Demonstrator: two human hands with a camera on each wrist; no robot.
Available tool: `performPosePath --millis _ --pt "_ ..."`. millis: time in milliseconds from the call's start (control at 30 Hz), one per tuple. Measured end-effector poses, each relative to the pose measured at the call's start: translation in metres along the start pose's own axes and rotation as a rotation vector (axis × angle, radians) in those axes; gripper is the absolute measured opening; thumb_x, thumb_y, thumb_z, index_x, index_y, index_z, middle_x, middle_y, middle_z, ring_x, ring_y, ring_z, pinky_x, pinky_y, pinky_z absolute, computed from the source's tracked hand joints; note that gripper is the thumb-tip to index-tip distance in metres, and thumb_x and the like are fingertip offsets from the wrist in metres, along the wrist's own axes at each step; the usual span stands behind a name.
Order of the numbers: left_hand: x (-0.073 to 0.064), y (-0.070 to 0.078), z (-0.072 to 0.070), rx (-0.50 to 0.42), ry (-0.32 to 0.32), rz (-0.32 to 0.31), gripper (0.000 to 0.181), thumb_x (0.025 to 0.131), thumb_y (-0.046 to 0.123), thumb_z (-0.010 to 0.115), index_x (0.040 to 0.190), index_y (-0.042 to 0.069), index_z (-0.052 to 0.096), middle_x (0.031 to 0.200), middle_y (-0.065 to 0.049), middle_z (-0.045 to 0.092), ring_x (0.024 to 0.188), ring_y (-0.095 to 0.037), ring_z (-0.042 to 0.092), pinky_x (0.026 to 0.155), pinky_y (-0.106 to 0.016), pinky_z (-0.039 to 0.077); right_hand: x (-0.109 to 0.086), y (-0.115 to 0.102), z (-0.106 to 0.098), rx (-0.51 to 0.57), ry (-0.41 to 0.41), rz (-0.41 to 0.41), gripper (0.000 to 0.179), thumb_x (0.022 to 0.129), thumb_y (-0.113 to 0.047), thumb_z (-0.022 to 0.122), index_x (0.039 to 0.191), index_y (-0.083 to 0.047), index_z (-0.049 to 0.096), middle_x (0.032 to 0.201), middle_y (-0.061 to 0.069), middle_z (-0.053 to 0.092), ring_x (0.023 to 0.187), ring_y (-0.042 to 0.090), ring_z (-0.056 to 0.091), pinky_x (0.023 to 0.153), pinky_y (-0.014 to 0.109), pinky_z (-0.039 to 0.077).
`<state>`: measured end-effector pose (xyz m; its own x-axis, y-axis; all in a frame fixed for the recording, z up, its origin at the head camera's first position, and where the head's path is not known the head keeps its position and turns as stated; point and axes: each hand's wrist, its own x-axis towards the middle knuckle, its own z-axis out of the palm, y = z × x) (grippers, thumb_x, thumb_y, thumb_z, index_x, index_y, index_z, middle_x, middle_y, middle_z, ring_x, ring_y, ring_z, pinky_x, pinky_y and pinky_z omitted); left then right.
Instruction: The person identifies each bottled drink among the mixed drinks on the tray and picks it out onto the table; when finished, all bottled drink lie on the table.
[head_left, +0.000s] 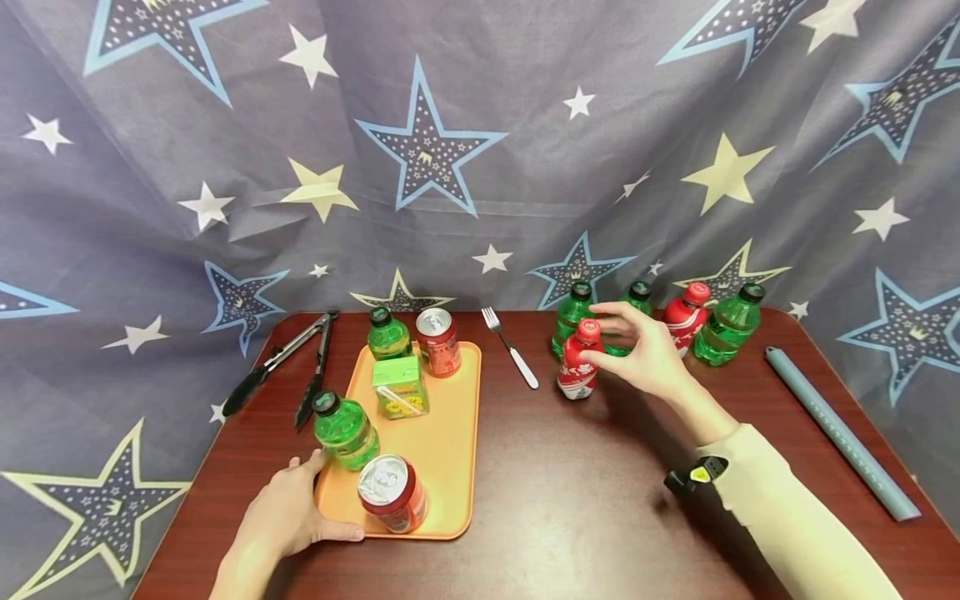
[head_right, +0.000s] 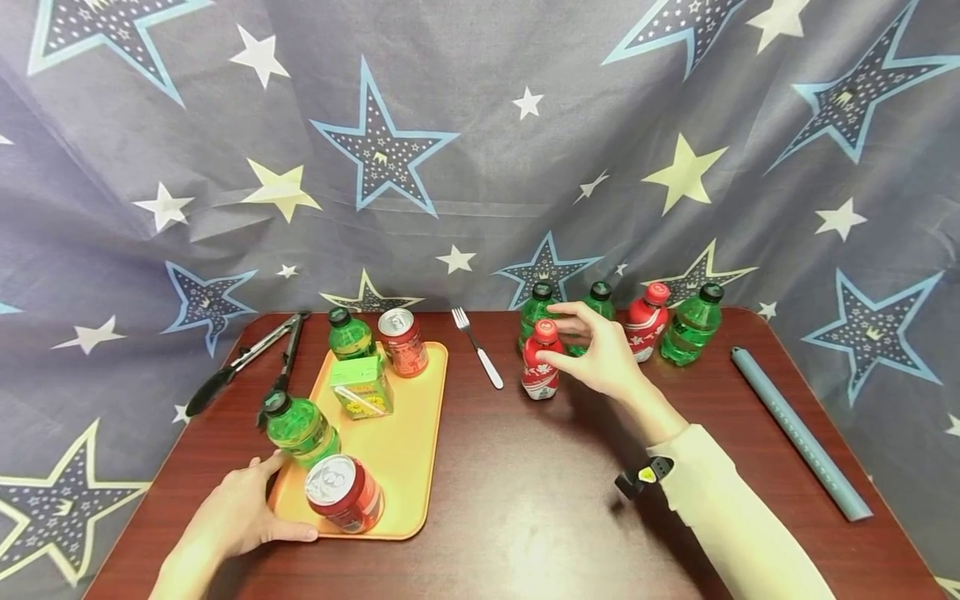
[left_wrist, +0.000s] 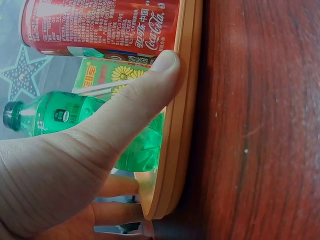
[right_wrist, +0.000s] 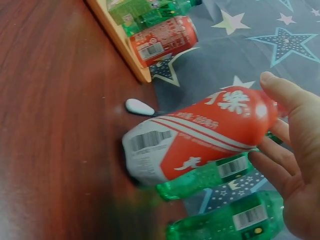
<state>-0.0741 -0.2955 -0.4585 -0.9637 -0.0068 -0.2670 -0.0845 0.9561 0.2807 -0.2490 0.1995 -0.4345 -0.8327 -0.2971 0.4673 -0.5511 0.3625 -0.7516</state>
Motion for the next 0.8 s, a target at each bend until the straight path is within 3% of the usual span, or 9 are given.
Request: performPosePath --millis 233,500,733,800 --pt "0.0 -0.001 0.001 -0.003 0.001 0.01 0.138 0.054 0.077 0.094 0.157 -0.002 0.046 0.147 -0.041 0.055 0.136 -0.067 0.049 0.093 -0.076 0.053 0.015 -0.01 -0.009 0.011 0.024 -0.092 0.061 0.078 0.001 0.093 0.133 -0.003 0.067 0.121 0.016 0.08 0.108 0.002 0.078 0.089 0.025 0.063" --pt "0.001 -0.001 0.001 0.004 0.007 0.021 0.137 0.054 0.076 0.094 0.156 -0.003 0.047 0.145 -0.042 0.056 0.134 -0.068 0.05 0.093 -0.076 0.053 0.038 -0.035 -0.01 0.042 0.04 -0.172 0.055 0.078 0.001 0.093 0.129 -0.006 0.072 0.12 0.018 0.08 0.107 0.009 0.08 0.093 0.029 0.062" --pt "0.002 0.0 -0.001 0.01 -0.003 0.015 0.138 0.054 0.076 0.094 0.156 -0.003 0.045 0.144 -0.042 0.056 0.135 -0.068 0.049 0.094 -0.075 0.053 0.062 -0.064 -0.001 0.063 0.028 -0.257 0.05 0.078 0.001 0.092 0.124 -0.005 0.074 0.121 0.013 0.08 0.109 -0.001 0.076 0.094 0.034 0.063" --pt "0.002 0.001 -0.001 0.013 0.001 0.019 0.139 0.054 0.076 0.094 0.156 -0.003 0.045 0.144 -0.043 0.056 0.134 -0.068 0.05 0.093 -0.076 0.053 0.068 -0.072 0.003 0.064 0.018 -0.278 0.05 0.078 -0.001 0.093 0.125 -0.006 0.075 0.121 0.011 0.08 0.11 0.004 0.077 0.094 0.032 0.063"
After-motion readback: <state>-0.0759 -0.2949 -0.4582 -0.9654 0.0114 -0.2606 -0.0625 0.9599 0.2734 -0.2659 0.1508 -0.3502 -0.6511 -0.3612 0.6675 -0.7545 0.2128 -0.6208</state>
